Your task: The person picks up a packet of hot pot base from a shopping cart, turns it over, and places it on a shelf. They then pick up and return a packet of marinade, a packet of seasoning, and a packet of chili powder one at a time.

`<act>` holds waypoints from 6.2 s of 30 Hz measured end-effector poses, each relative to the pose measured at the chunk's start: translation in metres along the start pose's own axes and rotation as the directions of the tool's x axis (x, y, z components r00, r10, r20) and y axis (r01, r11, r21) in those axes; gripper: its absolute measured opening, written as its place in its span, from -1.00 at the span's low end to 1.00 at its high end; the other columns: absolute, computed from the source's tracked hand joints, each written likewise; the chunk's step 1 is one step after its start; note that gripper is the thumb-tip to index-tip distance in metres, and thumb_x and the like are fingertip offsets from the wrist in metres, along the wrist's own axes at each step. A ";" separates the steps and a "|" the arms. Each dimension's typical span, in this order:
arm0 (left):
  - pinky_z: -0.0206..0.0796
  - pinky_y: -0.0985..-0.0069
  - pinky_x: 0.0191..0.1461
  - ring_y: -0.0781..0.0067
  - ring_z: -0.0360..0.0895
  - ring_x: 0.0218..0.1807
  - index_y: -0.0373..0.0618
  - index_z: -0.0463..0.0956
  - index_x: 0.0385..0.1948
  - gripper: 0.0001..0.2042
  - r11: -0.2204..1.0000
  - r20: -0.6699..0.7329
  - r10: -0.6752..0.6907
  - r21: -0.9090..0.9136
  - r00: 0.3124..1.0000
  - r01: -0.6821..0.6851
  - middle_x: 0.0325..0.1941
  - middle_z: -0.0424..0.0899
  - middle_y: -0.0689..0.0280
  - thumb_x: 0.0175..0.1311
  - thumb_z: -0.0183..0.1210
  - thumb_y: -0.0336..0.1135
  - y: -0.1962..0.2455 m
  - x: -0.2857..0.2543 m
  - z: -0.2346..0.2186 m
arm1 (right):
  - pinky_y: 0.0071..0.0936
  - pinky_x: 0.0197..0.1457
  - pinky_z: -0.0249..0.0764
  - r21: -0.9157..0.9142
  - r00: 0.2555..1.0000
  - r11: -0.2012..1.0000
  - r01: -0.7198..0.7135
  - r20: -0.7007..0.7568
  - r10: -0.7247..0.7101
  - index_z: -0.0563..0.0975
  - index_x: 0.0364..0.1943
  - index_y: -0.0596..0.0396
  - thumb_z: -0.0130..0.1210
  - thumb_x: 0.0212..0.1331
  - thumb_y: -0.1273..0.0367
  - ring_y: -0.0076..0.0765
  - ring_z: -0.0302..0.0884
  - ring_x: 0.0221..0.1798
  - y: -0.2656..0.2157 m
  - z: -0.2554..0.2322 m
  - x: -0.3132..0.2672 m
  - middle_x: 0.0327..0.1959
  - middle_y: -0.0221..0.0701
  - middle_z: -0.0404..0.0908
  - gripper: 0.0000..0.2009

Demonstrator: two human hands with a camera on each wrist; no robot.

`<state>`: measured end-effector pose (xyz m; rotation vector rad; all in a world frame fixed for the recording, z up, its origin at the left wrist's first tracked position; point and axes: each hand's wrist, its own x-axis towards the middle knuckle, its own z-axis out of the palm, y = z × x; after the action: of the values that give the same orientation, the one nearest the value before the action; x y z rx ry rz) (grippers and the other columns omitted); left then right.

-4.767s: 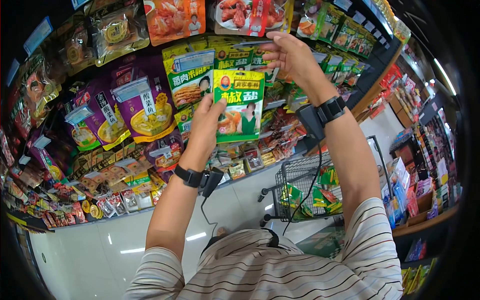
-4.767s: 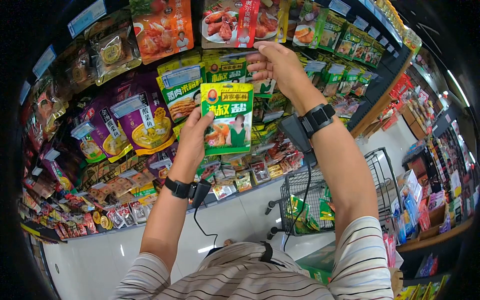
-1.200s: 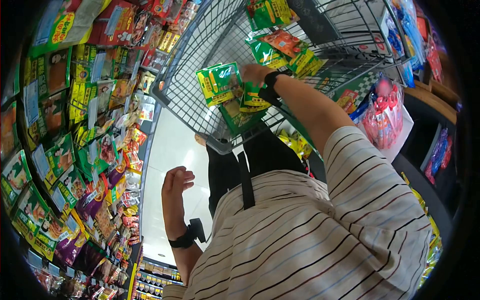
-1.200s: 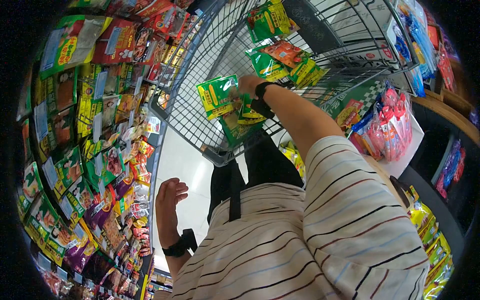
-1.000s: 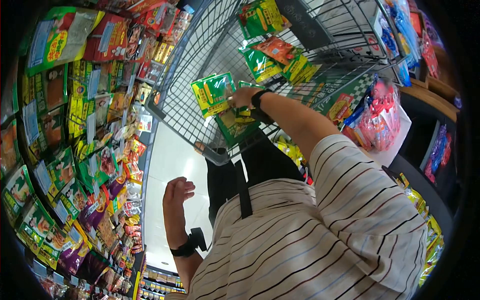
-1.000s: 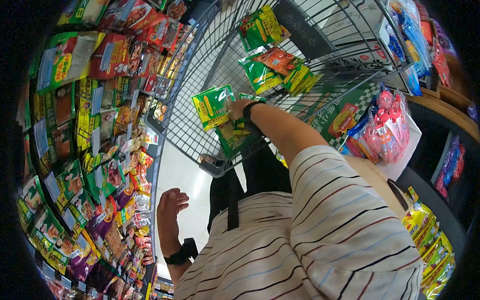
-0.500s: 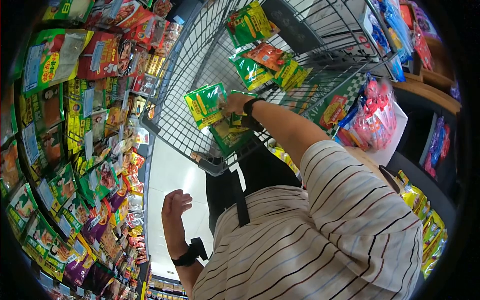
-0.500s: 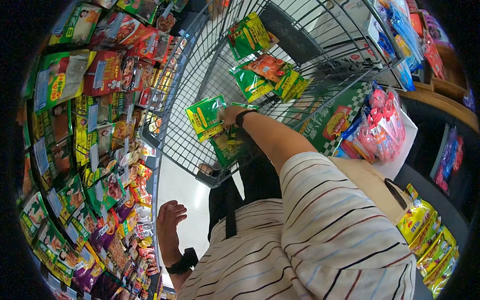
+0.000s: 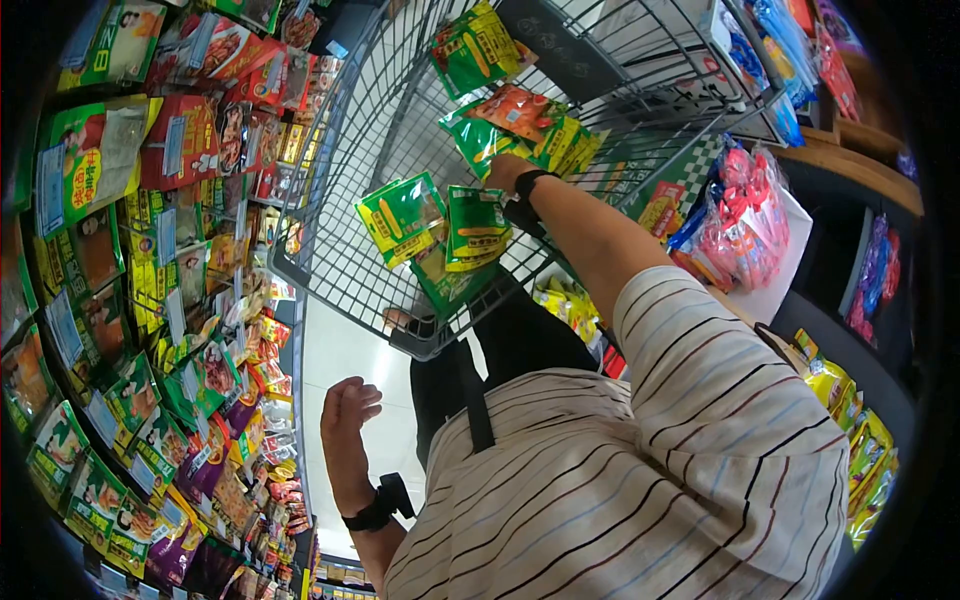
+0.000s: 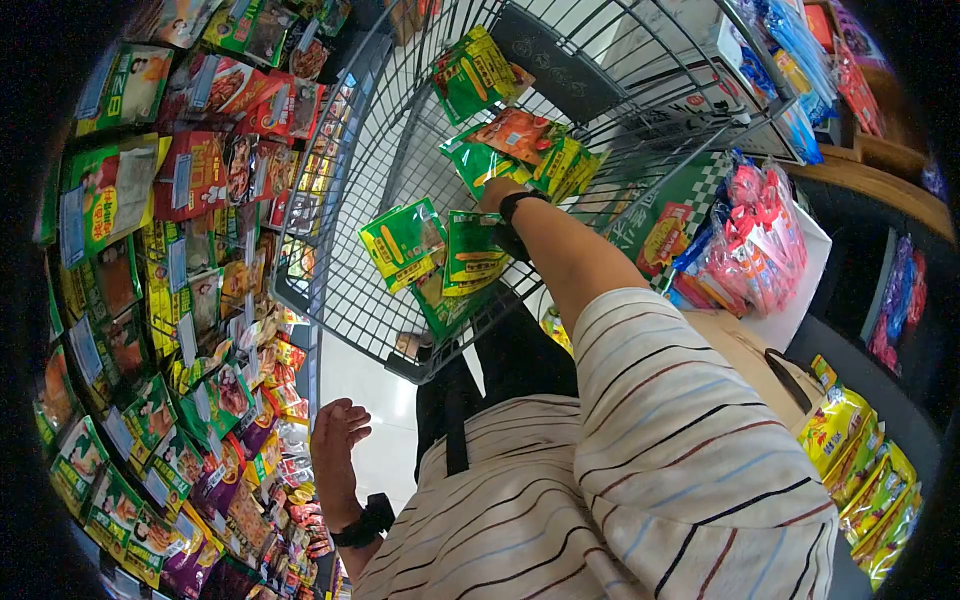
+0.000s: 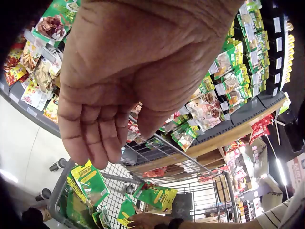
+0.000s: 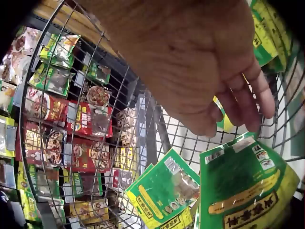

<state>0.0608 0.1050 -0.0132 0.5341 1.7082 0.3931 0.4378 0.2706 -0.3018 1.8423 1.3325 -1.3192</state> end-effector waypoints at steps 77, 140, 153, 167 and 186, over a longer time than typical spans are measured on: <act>0.28 0.65 -0.06 0.71 0.44 -0.20 -0.14 0.54 -0.03 -0.73 0.665 0.156 0.727 -0.405 0.669 -0.628 -0.23 0.59 0.47 0.47 0.11 -0.15 -0.032 -0.081 -0.226 | -0.66 -0.27 0.28 0.691 0.227 -0.091 0.717 -0.355 -0.907 0.41 -0.42 0.08 0.07 0.22 0.28 -0.71 0.34 -0.36 -0.332 0.056 -0.455 -0.44 -0.58 0.38 -0.81; 0.52 0.49 0.03 0.55 0.58 -0.01 -0.20 0.48 0.15 -0.64 0.457 -0.034 0.734 -0.714 0.678 -0.530 0.06 0.63 0.32 0.42 0.17 -0.23 -0.116 -0.140 -0.227 | -0.63 -0.13 0.44 0.551 0.381 0.169 0.817 -0.297 -0.876 0.55 0.10 0.13 0.22 0.26 0.26 -0.67 0.52 -0.24 -0.309 0.189 -0.495 -0.16 -0.52 0.65 -0.62; 0.48 0.47 0.02 0.48 0.59 -0.05 -0.23 0.46 0.16 -0.57 0.546 -0.184 0.623 -0.593 0.760 -0.592 0.00 0.63 0.29 0.35 0.24 -0.20 -0.166 -0.179 -0.171 | -0.52 0.15 0.44 0.627 0.328 0.260 0.735 0.007 -0.945 0.53 0.13 0.20 0.21 0.28 0.31 -0.56 0.54 0.03 -0.266 0.204 -0.487 0.01 -0.45 0.64 -0.61; 0.57 0.45 -0.19 0.40 0.64 -0.12 -0.28 0.44 0.15 -0.43 0.579 -0.107 0.610 -0.616 0.785 -0.534 -0.07 0.64 0.20 0.50 -0.07 0.14 -0.182 -0.191 -0.112 | -0.43 0.09 0.58 0.881 0.444 0.193 0.432 -0.021 -0.896 0.45 0.16 0.27 0.19 0.28 0.36 -0.43 0.63 0.04 -0.186 0.179 -0.455 0.05 -0.31 0.62 -0.58; 0.43 0.55 -0.16 0.52 0.58 -0.15 -0.23 0.46 0.15 -0.43 0.629 -0.073 0.569 -0.603 0.819 -0.491 -0.07 0.63 0.28 0.50 -0.07 0.17 -0.175 -0.198 -0.113 | -0.47 0.08 0.57 0.872 0.400 0.235 0.429 0.049 -0.915 0.46 0.16 0.29 0.22 0.24 0.31 -0.44 0.65 0.01 -0.177 0.176 -0.455 0.03 -0.30 0.64 -0.54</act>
<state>-0.0433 -0.1463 0.0791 0.5642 1.1662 1.2676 0.1826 0.0052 0.0642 0.8112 1.4006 -3.0934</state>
